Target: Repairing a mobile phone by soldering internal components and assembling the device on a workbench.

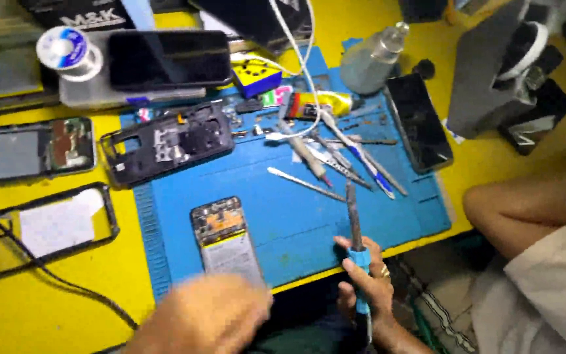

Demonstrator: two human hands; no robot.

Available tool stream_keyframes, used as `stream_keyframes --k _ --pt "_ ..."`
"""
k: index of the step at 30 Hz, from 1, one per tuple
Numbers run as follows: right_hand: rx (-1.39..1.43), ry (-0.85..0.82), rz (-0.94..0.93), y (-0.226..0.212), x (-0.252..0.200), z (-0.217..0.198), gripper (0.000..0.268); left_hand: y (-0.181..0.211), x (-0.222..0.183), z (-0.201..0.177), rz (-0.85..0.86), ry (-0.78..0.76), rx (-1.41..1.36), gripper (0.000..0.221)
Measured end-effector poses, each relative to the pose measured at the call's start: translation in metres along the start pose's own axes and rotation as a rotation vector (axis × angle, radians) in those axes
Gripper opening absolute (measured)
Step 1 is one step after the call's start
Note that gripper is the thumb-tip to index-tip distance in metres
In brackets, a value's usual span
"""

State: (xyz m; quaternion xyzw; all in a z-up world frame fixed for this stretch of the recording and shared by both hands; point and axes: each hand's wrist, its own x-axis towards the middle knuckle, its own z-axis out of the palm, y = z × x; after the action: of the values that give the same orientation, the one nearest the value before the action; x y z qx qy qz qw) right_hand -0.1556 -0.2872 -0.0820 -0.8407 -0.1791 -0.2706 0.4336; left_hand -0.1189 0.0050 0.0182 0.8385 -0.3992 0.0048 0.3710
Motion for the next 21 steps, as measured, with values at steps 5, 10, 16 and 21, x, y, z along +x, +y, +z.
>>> stream_keyframes --k 5,10,16,21 --pt "-0.129 0.089 0.056 0.007 -0.011 -0.003 0.030 -0.073 0.127 0.023 0.084 -0.064 0.294 0.007" --pt "-0.093 0.376 -0.039 0.021 -0.010 0.007 0.029 -0.089 0.192 0.067 0.370 -0.058 0.458 0.010" --pt "-0.060 0.486 -0.060 0.033 -0.012 0.013 0.029 -0.099 0.249 0.087 0.390 -0.037 0.664 0.010" --pt "-0.035 0.495 -0.016 0.037 -0.021 0.013 0.029 -0.112 0.251 0.057 0.315 -0.066 0.476 0.009"
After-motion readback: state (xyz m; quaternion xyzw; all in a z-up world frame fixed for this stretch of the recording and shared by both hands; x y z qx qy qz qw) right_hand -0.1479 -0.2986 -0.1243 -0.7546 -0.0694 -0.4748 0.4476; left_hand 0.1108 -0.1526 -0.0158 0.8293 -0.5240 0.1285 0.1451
